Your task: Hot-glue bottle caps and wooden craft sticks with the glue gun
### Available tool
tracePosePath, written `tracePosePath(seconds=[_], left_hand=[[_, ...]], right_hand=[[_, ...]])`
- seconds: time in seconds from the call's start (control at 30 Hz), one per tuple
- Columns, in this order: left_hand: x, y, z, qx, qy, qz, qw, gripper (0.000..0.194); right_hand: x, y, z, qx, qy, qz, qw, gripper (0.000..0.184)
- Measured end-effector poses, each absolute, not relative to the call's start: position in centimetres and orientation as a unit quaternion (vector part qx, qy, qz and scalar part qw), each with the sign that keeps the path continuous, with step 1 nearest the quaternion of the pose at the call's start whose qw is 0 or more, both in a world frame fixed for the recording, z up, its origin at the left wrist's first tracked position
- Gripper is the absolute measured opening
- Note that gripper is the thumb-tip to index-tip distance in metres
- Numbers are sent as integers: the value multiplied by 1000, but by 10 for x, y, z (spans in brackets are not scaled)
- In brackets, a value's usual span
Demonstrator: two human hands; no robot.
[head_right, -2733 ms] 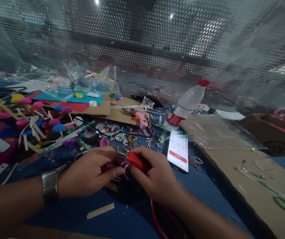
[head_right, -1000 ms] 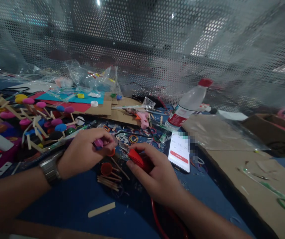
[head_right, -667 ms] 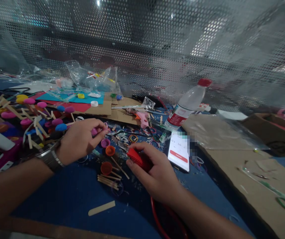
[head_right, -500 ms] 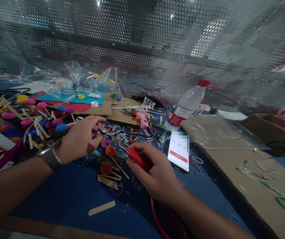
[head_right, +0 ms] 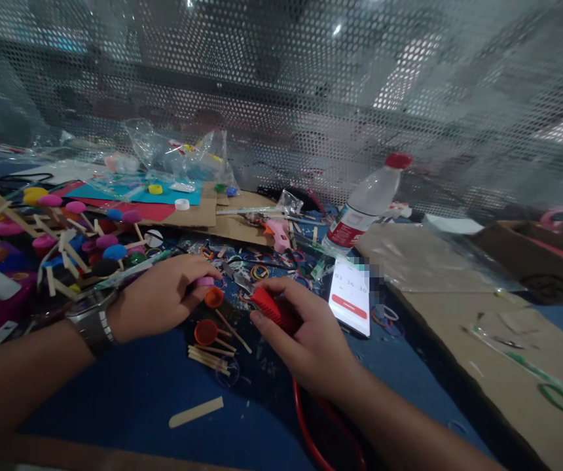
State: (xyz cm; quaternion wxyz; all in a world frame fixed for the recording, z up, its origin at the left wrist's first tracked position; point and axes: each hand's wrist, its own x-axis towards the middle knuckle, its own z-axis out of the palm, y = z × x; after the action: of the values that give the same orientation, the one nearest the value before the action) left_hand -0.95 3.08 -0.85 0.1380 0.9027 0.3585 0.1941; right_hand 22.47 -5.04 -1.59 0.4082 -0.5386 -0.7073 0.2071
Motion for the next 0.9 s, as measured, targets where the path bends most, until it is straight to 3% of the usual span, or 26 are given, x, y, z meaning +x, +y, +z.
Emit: tracePosePath(seconds=[0.2, 0.47, 0.77, 0.9], left_hand=[[-9, 27, -2, 896, 390, 148, 150, 25], [-5, 21, -1, 898, 374, 138, 186, 19], [-4, 18, 1, 861, 359, 184, 310, 15], [-5, 20, 2, 850, 413, 199, 260, 13]], right_hand=[[225, -51, -18, -537, -703, 219, 411, 21], [225, -47, -24, -552, -680, 279, 394, 44], [227, -47, -23, -538, -698, 270, 388, 43], [226, -47, -21, -531, -693, 281, 399, 41]])
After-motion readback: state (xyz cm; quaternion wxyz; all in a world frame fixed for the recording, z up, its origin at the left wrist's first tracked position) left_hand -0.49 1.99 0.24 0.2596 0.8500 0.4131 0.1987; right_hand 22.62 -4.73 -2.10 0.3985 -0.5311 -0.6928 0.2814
